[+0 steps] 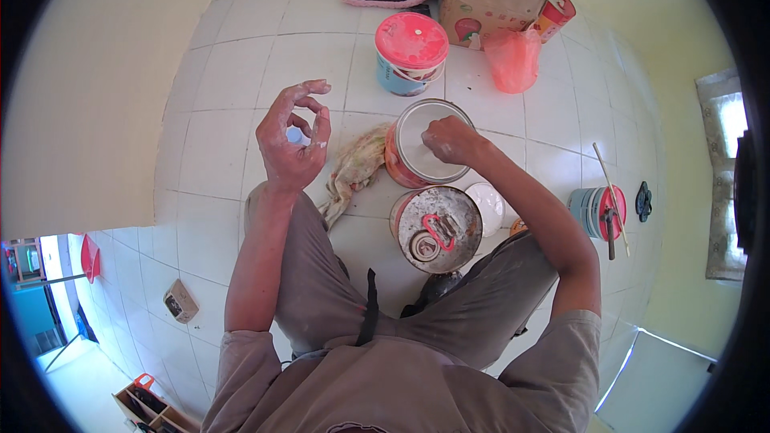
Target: The person opens a paint can, stirs the paint with a stick, rubs their hands clean, unwraps a plastic bottle, and pours liquid from the bottle into the paint can while stirring.
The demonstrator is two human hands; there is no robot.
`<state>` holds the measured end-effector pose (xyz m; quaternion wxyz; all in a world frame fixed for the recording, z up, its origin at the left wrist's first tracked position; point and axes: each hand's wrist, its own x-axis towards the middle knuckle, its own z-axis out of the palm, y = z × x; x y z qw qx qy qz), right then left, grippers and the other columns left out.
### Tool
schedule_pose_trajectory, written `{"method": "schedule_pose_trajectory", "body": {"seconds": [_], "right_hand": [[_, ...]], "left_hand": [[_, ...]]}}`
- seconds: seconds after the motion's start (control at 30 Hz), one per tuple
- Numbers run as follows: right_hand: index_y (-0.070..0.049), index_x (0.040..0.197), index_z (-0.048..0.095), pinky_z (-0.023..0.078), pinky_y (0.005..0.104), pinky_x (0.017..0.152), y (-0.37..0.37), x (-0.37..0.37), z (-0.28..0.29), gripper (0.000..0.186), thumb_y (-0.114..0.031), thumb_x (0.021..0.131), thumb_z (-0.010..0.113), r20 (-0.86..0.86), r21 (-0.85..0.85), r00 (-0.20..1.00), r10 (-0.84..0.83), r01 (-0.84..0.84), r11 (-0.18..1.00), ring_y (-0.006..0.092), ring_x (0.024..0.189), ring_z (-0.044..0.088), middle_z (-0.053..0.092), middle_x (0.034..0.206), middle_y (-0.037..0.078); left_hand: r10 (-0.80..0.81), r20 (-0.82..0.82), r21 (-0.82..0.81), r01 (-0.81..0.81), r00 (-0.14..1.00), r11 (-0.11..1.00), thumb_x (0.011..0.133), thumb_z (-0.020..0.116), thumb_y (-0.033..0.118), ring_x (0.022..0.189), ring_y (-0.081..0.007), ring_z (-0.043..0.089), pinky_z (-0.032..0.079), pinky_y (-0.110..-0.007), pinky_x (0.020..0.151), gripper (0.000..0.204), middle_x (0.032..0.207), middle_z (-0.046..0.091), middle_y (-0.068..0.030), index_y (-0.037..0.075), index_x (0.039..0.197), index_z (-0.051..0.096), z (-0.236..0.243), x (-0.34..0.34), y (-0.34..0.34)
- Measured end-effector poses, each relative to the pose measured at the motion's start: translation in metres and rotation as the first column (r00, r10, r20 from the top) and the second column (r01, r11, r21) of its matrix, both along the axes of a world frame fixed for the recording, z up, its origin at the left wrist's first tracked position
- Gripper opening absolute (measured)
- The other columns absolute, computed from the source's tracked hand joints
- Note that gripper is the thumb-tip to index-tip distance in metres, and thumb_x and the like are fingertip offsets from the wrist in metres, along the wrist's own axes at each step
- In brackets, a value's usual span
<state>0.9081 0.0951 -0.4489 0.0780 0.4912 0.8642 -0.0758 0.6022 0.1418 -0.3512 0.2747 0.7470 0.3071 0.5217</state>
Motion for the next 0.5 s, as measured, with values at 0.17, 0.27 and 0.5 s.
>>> {"method": "schedule_pose_trajectory", "body": {"seconds": [0.17, 0.27, 0.5], "right_hand": [[-0.002, 0.077, 0.07, 0.058, 0.0489, 0.072, -0.003, 0.003, 0.017, 0.006, -0.005, 0.078, 0.066, -0.002, -0.018, 0.998, -0.055, 0.055, 0.998, 0.0381, 0.08, 0.073, 0.071, 0.083, 0.022], [-0.002, 0.077, 0.071, 0.058, 0.0491, 0.073, -0.003, 0.01, 0.028, 0.006, -0.005, 0.076, 0.066, -0.046, -0.093, 0.99, -0.132, 0.128, 0.987, 0.0387, 0.08, 0.072, 0.071, 0.081, 0.022], [-0.004, 0.076, 0.07, 0.056, 0.0496, 0.071, -0.007, 0.026, 0.068, 0.006, -0.008, 0.074, 0.067, -0.189, 0.021, 0.968, -0.165, 0.172, 0.985, 0.0386, 0.076, 0.07, 0.069, 0.077, 0.019]], "left_hand": [[0.004, -0.001, 0.016, -0.004, 1.0, 1.0, 0.088, 0.066, -0.002, 0.086, -0.0117, 0.068, 0.049, -0.022, 0.058, 0.029, 0.116, 0.072, -0.012, 0.001, 0.117, 0.065, 0.0, 0.0, -0.002], [0.009, -0.015, 0.015, -0.009, 1.0, 1.0, 0.087, 0.065, -0.003, 0.086, -0.0115, 0.068, 0.049, -0.022, 0.058, 0.031, 0.115, 0.072, -0.0114, 0.001, 0.118, 0.065, 0.001, 0.001, -0.004], [-0.002, -0.01, 0.001, 0.002, 1.0, 1.0, 0.087, 0.065, -0.005, 0.086, -0.0115, 0.068, 0.05, -0.022, 0.058, 0.033, 0.115, 0.072, -0.0103, 0.002, 0.119, 0.066, 0.003, 0.003, -0.007]]}}
